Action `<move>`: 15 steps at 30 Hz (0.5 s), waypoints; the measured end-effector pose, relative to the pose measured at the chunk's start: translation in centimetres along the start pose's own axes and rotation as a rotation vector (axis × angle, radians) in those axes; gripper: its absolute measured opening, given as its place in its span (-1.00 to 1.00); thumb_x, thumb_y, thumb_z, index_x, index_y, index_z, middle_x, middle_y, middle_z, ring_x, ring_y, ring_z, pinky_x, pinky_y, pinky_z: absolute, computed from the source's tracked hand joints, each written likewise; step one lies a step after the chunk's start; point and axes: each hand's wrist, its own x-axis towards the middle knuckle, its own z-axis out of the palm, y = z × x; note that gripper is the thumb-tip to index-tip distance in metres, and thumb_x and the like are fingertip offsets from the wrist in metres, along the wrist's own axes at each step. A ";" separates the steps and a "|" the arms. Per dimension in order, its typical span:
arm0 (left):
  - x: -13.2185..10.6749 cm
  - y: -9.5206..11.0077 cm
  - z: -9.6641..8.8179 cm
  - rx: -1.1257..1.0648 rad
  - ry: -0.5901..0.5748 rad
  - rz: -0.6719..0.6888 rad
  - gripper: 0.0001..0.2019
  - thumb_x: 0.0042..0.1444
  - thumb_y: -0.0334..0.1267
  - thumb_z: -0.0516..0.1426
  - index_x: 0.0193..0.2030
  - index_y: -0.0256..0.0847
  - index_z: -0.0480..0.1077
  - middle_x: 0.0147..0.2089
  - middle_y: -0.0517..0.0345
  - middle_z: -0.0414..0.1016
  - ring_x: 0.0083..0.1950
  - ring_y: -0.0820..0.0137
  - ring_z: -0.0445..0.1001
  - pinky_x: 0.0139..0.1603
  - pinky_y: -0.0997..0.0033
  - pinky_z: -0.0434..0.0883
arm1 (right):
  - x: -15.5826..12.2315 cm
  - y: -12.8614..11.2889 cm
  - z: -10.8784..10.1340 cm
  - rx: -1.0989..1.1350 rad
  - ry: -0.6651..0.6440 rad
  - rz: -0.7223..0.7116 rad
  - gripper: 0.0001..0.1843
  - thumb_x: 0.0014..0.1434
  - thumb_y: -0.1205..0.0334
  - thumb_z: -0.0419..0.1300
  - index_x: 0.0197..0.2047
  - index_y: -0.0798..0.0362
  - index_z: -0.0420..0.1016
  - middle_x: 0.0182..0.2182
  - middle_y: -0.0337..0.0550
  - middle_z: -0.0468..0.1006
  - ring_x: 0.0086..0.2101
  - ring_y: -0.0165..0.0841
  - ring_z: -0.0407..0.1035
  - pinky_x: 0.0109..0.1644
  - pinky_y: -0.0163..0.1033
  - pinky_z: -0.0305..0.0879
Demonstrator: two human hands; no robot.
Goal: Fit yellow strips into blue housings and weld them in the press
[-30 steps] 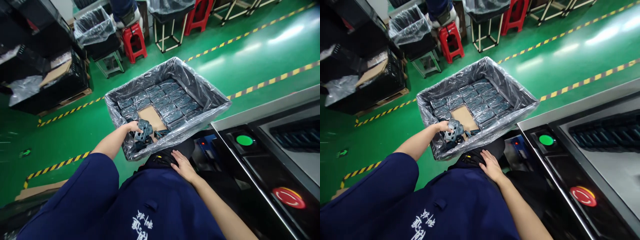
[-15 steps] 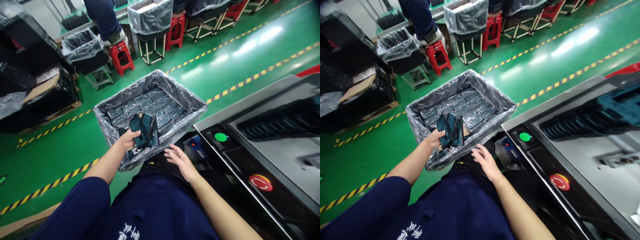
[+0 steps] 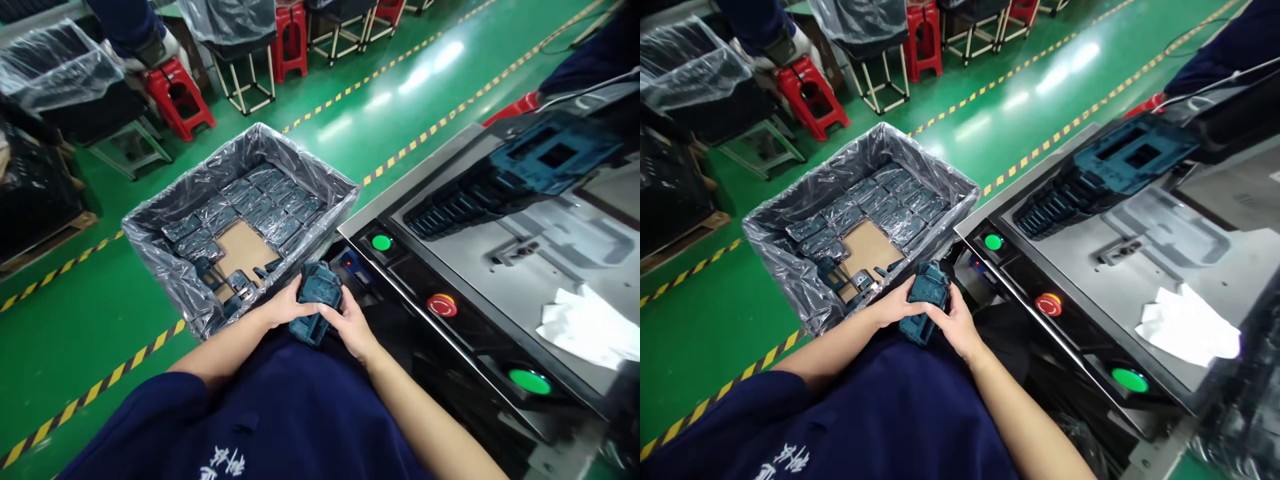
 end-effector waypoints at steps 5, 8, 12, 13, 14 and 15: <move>0.7 -1.1 0.3 -0.360 -0.087 -0.166 -0.44 -0.05 -0.03 0.37 0.07 -0.26 0.47 0.05 -0.13 0.56 0.10 0.12 0.52 0.23 0.09 0.35 | -0.8 -0.4 -0.4 0.031 -0.029 0.000 -0.30 0.12 -0.11 0.30 0.26 -0.09 0.24 0.13 -0.09 0.48 0.12 -0.19 0.36 0.24 0.01 0.27; 1.0 -2.0 -0.1 -0.496 -0.120 -0.244 -0.46 -0.14 -0.02 0.40 -0.04 -0.29 0.52 -0.05 -0.15 0.61 0.01 0.10 0.57 0.16 0.10 0.41 | -1.0 -0.8 -0.4 0.050 0.020 0.052 -0.31 0.00 0.00 0.40 0.17 -0.06 0.33 -0.02 -0.12 0.56 -0.02 -0.20 0.44 0.14 -0.02 0.35; 0.9 -2.7 -0.3 -0.595 -0.124 -0.280 -0.47 -0.18 -0.08 0.42 -0.06 -0.28 0.51 -0.09 -0.12 0.62 -0.03 0.09 0.60 0.09 0.09 0.46 | -1.2 -1.1 -0.4 0.164 0.153 0.148 -0.41 -0.11 0.09 0.46 0.00 -0.04 0.43 -0.14 -0.19 0.58 -0.17 -0.25 0.46 0.00 -0.09 0.41; 0.9 -2.8 -0.2 -0.605 -0.120 -0.296 -0.48 -0.18 -0.09 0.42 -0.07 -0.29 0.51 -0.11 -0.12 0.63 -0.06 0.09 0.61 0.08 0.08 0.47 | -1.3 -1.2 -0.4 0.194 0.170 0.166 -0.42 -0.13 0.10 0.46 -0.02 -0.03 0.44 -0.17 -0.21 0.58 -0.20 -0.26 0.45 -0.03 -0.11 0.41; 0.9 -2.9 -0.2 -0.611 -0.117 -0.312 -0.49 -0.17 -0.11 0.41 -0.08 -0.30 0.51 -0.12 -0.12 0.63 -0.08 0.10 0.61 0.07 0.08 0.48 | -1.3 -1.2 -0.5 0.216 0.181 0.177 -0.43 -0.14 0.12 0.47 -0.04 -0.02 0.45 -0.19 -0.22 0.58 -0.23 -0.28 0.45 -0.05 -0.12 0.42; 0.9 -2.9 -0.1 -0.613 -0.113 -0.326 -0.51 -0.17 -0.13 0.41 -0.09 -0.31 0.51 -0.13 -0.13 0.63 -0.10 0.10 0.62 0.06 0.07 0.48 | -1.3 -1.2 -0.5 0.232 0.189 0.183 -0.44 -0.14 0.12 0.47 -0.05 -0.02 0.46 -0.21 -0.22 0.58 -0.25 -0.29 0.45 -0.08 -0.14 0.42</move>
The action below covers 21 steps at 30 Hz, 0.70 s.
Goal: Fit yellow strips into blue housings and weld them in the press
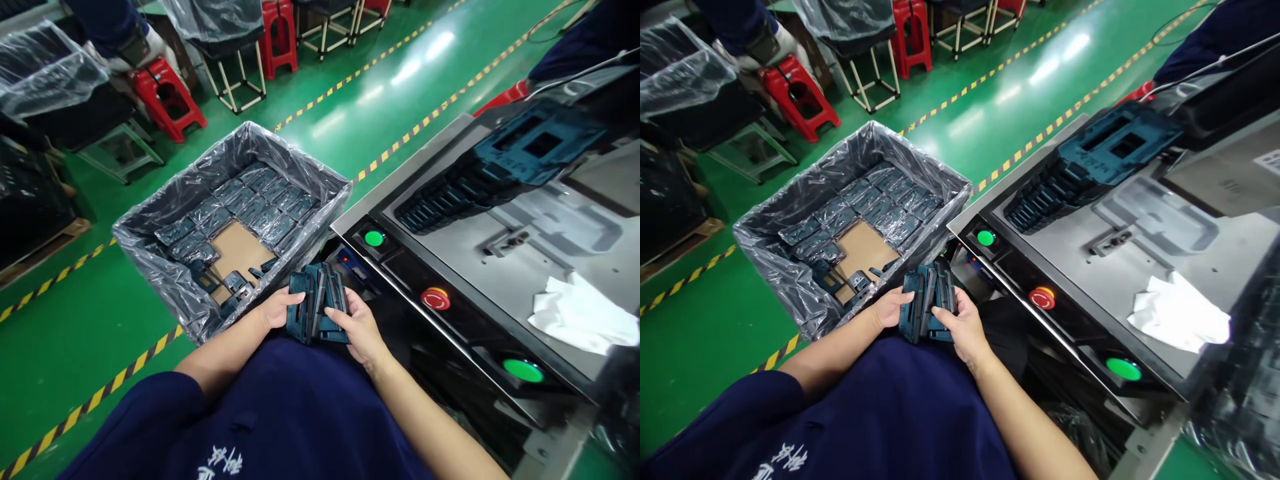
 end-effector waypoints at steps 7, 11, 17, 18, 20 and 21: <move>0.1 0.4 -0.4 -0.020 0.143 0.015 -0.58 -0.18 -0.19 0.42 -0.17 -0.30 0.49 -0.26 -0.02 0.62 -0.34 0.29 0.59 -0.22 0.25 0.54 | 0.2 -0.2 -1.2 0.060 0.111 -0.038 -0.40 -0.19 0.13 0.49 -0.05 0.00 0.45 -0.23 -0.21 0.57 -0.30 -0.33 0.43 -0.17 -0.19 0.43; -0.2 1.0 -0.2 -0.016 0.277 0.048 -0.66 -0.16 -0.23 0.41 -0.25 -0.32 0.49 -0.30 0.01 0.59 -0.35 0.33 0.56 -0.28 0.31 0.52 | 0.2 -1.1 -2.4 0.021 0.178 -0.082 -0.37 -0.18 0.11 0.48 -0.02 -0.01 0.43 -0.22 -0.20 0.58 -0.30 -0.30 0.45 -0.16 -0.15 0.44; 0.0 1.1 1.6 0.002 0.487 0.120 -0.72 -0.09 -0.31 0.36 -0.23 -0.29 0.45 -0.29 0.06 0.55 -0.35 0.31 0.55 -0.32 0.21 0.54 | -0.1 -1.6 -2.9 -0.206 0.228 -0.282 -0.36 -0.11 0.06 0.43 0.05 0.03 0.42 -0.16 -0.12 0.59 -0.22 -0.24 0.49 -0.06 -0.07 0.45; 0.2 0.9 2.0 0.001 0.507 0.133 -0.72 -0.07 -0.29 0.36 -0.22 -0.28 0.44 -0.29 0.07 0.54 -0.35 0.33 0.54 -0.33 0.24 0.53 | -0.2 -1.5 -2.7 -0.284 0.224 -0.329 -0.36 -0.08 0.06 0.42 0.07 0.04 0.41 -0.13 -0.10 0.59 -0.19 -0.22 0.49 -0.03 -0.05 0.45; 0.6 0.6 2.8 -0.002 0.534 0.166 -0.69 -0.01 -0.20 0.35 -0.17 -0.25 0.42 -0.28 0.09 0.55 -0.36 0.35 0.54 -0.35 0.30 0.51 | -0.5 -1.1 -2.0 -0.475 0.205 -0.440 -0.40 -0.01 0.07 0.36 0.10 0.04 0.40 -0.09 -0.07 0.58 -0.15 -0.20 0.49 0.02 -0.03 0.44; 0.7 0.4 3.2 -0.004 0.542 0.185 -0.66 0.01 -0.13 0.34 -0.16 -0.23 0.41 -0.28 0.09 0.55 -0.36 0.36 0.54 -0.35 0.32 0.49 | -0.7 -1.0 -1.6 -0.580 0.187 -0.498 -0.42 0.03 0.09 0.32 0.12 0.03 0.39 -0.08 -0.06 0.58 -0.13 -0.19 0.49 0.03 -0.03 0.44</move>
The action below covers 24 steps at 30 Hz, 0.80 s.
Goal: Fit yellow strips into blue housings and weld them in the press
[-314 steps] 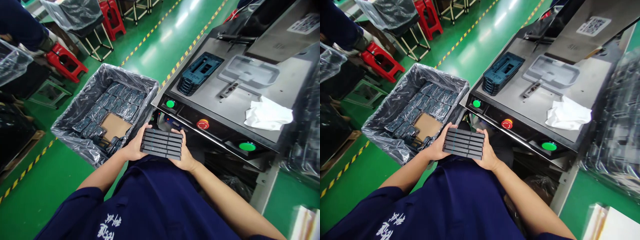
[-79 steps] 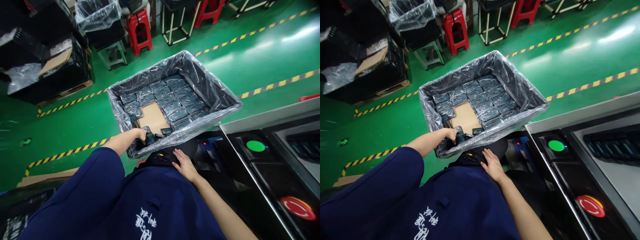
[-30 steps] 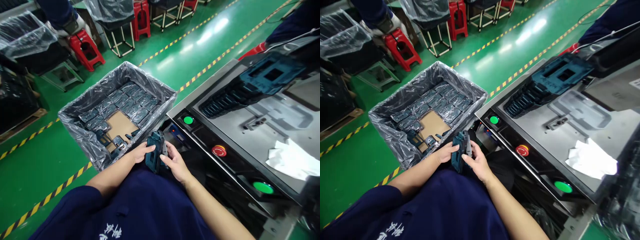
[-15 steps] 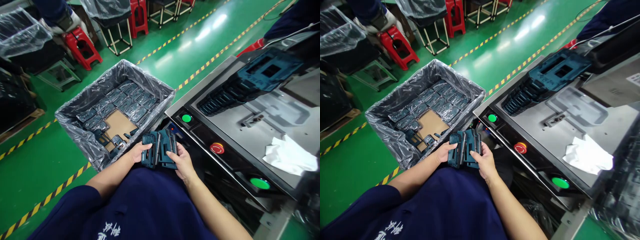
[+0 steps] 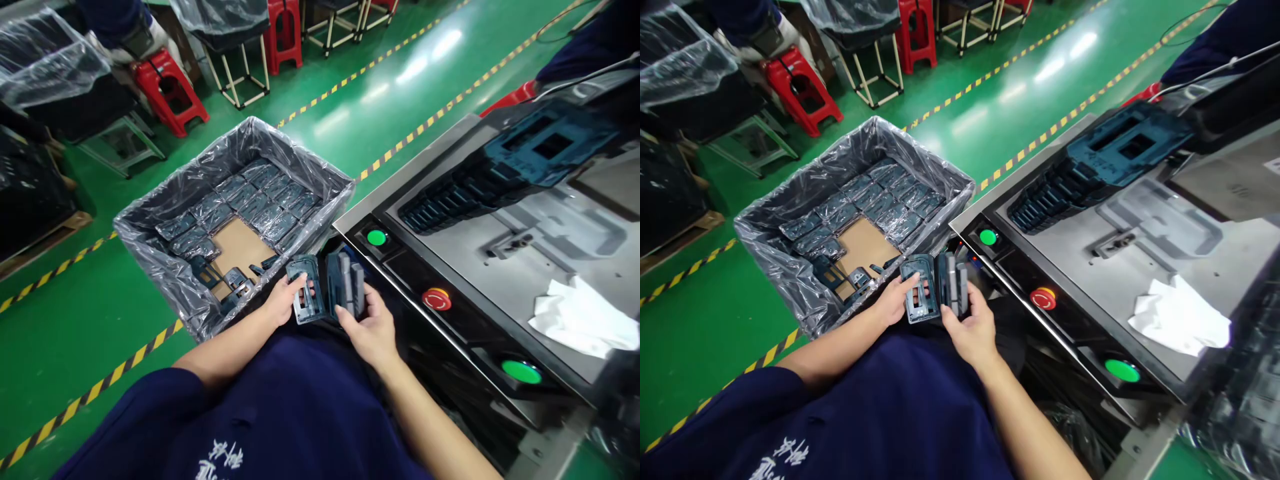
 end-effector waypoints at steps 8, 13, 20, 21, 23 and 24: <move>-0.3 -1.0 2.0 -0.184 -0.309 0.066 -0.32 0.05 0.36 0.09 -0.02 -0.26 0.49 -0.19 -0.03 0.61 -0.09 0.18 0.57 -0.04 0.24 0.48 | -1.3 -1.2 2.3 -0.388 -0.206 -0.263 -0.56 0.25 0.18 0.12 0.18 0.07 0.38 -0.24 -0.03 0.52 -0.26 -0.22 0.47 -0.13 -0.10 0.48; -0.2 -1.0 1.3 -0.232 -0.409 -0.064 -0.26 0.04 0.41 0.05 -0.03 -0.28 0.50 -0.18 -0.08 0.62 -0.06 0.12 0.57 0.00 0.19 0.47 | -1.3 -1.4 1.7 -0.126 -0.183 -0.114 -0.63 0.26 0.09 0.16 0.09 0.02 0.45 -0.28 -0.09 0.53 -0.31 -0.29 0.43 -0.16 -0.13 0.46; 0.0 -1.0 0.6 -0.105 -0.230 -0.195 -0.54 0.02 0.11 0.28 -0.25 -0.33 0.48 -0.35 -0.02 0.58 -0.34 0.26 0.57 -0.20 0.25 0.50 | -0.2 -2.0 -0.5 0.204 -0.006 0.183 -0.57 0.19 0.00 0.25 0.05 0.04 0.46 -0.34 -0.17 0.56 -0.44 -0.38 0.40 -0.32 -0.21 0.45; 0.0 -1.0 0.7 -0.092 -0.199 -0.143 -0.55 -0.01 0.09 0.31 -0.25 -0.32 0.47 -0.35 0.00 0.57 -0.35 0.29 0.56 -0.22 0.28 0.49 | -0.2 -2.0 -0.5 0.181 0.018 0.152 -0.56 0.19 0.01 0.25 0.08 0.03 0.45 -0.30 -0.16 0.56 -0.40 -0.36 0.42 -0.27 -0.18 0.46; -0.1 -1.2 1.1 -0.090 -0.190 -0.023 -0.52 -0.06 0.10 0.34 -0.20 -0.29 0.47 -0.31 0.03 0.58 -0.29 0.30 0.57 -0.20 0.31 0.49 | -0.5 -1.9 -0.3 0.086 0.036 0.043 -0.52 0.20 0.04 0.23 0.15 0.01 0.40 -0.18 -0.08 0.56 -0.27 -0.29 0.47 -0.14 -0.11 0.48; -0.2 -1.3 1.2 -0.092 -0.214 0.028 -0.48 -0.08 0.13 0.35 -0.17 -0.28 0.47 -0.28 0.02 0.58 -0.24 0.28 0.58 -0.16 0.30 0.49 | -0.7 -1.9 0.0 0.021 0.015 -0.015 -0.50 0.22 0.06 0.22 0.20 0.00 0.37 -0.12 -0.05 0.55 -0.22 -0.26 0.47 -0.09 -0.08 0.48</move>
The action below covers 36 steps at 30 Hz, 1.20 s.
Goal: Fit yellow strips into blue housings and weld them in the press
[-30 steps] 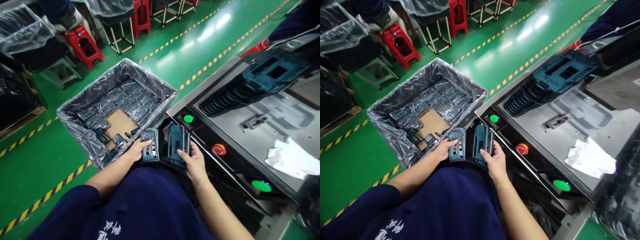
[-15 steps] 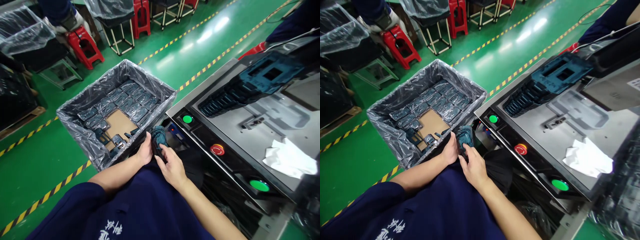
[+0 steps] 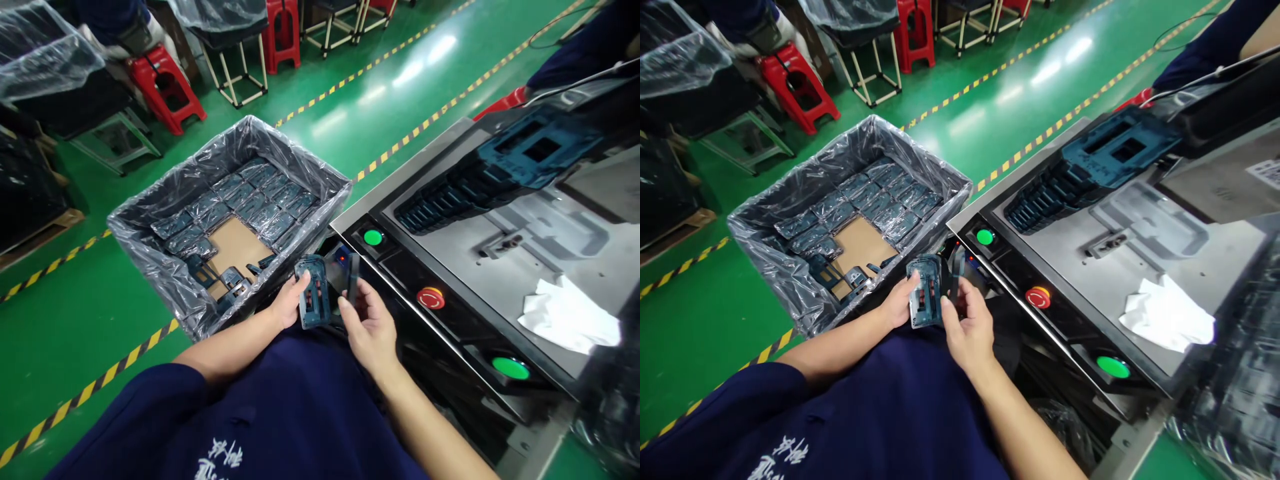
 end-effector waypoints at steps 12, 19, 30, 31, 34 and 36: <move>-0.5 0.5 -1.3 -0.033 -0.315 -0.105 -0.48 -0.25 -0.25 0.40 -0.07 -0.31 0.47 -0.16 -0.08 0.61 -0.05 0.09 0.57 0.06 0.12 0.42 | -0.1 -1.4 0.2 -0.140 -0.172 -0.185 -0.74 0.24 0.18 0.18 -0.02 -0.01 0.53 -0.12 -0.06 0.57 -0.13 -0.26 0.48 0.01 -0.08 0.47; -0.3 0.8 -2.9 -0.075 -0.423 -0.441 -0.59 -0.23 -0.21 0.27 -0.19 -0.38 0.52 -0.20 -0.22 0.64 -0.07 -0.04 0.58 0.04 -0.01 0.41 | 1.7 1.0 0.2 0.308 -0.087 0.399 -0.50 0.08 -0.11 0.30 -0.03 0.05 0.48 -0.27 -0.14 0.57 -0.23 -0.28 0.46 -0.11 -0.10 0.44; 0.2 0.8 -3.1 -0.107 -0.372 -0.466 -0.63 -0.04 -0.19 0.23 -0.12 -0.41 0.51 -0.20 -0.20 0.63 -0.12 0.09 0.60 0.03 0.09 0.42 | 1.8 -0.8 -1.4 0.285 0.157 0.252 -0.60 -0.06 0.01 0.44 -0.23 0.06 0.50 -0.41 -0.24 0.51 -0.42 -0.40 0.35 -0.32 -0.26 0.36; 0.3 0.8 -3.0 -0.099 -0.324 -0.444 -0.66 -0.03 -0.20 0.24 -0.14 -0.39 0.51 -0.23 -0.17 0.63 -0.17 0.13 0.61 0.00 0.11 0.43 | 1.8 -1.1 -1.6 0.238 0.172 0.214 -0.60 -0.04 0.02 0.43 -0.20 0.06 0.51 -0.41 -0.24 0.50 -0.43 -0.41 0.35 -0.33 -0.27 0.36; 0.5 0.4 -2.6 -0.080 -0.193 -0.339 -0.68 0.00 -0.15 0.30 -0.18 -0.35 0.50 -0.30 -0.07 0.63 -0.28 0.22 0.60 -0.07 0.18 0.47 | 1.4 -2.0 -1.5 0.084 0.166 0.133 -0.59 -0.01 0.02 0.41 -0.16 0.06 0.51 -0.45 -0.27 0.44 -0.49 -0.45 0.29 -0.39 -0.29 0.35; 0.4 0.0 -2.3 -0.086 -0.195 -0.282 -0.56 -0.03 0.01 0.34 -0.17 -0.33 0.48 -0.29 -0.06 0.62 -0.25 0.21 0.60 -0.07 0.19 0.47 | 0.9 -2.3 -0.5 0.046 0.069 0.131 -0.55 0.00 0.02 0.39 -0.08 0.06 0.50 -0.41 -0.24 0.47 -0.50 -0.45 0.32 -0.42 -0.28 0.39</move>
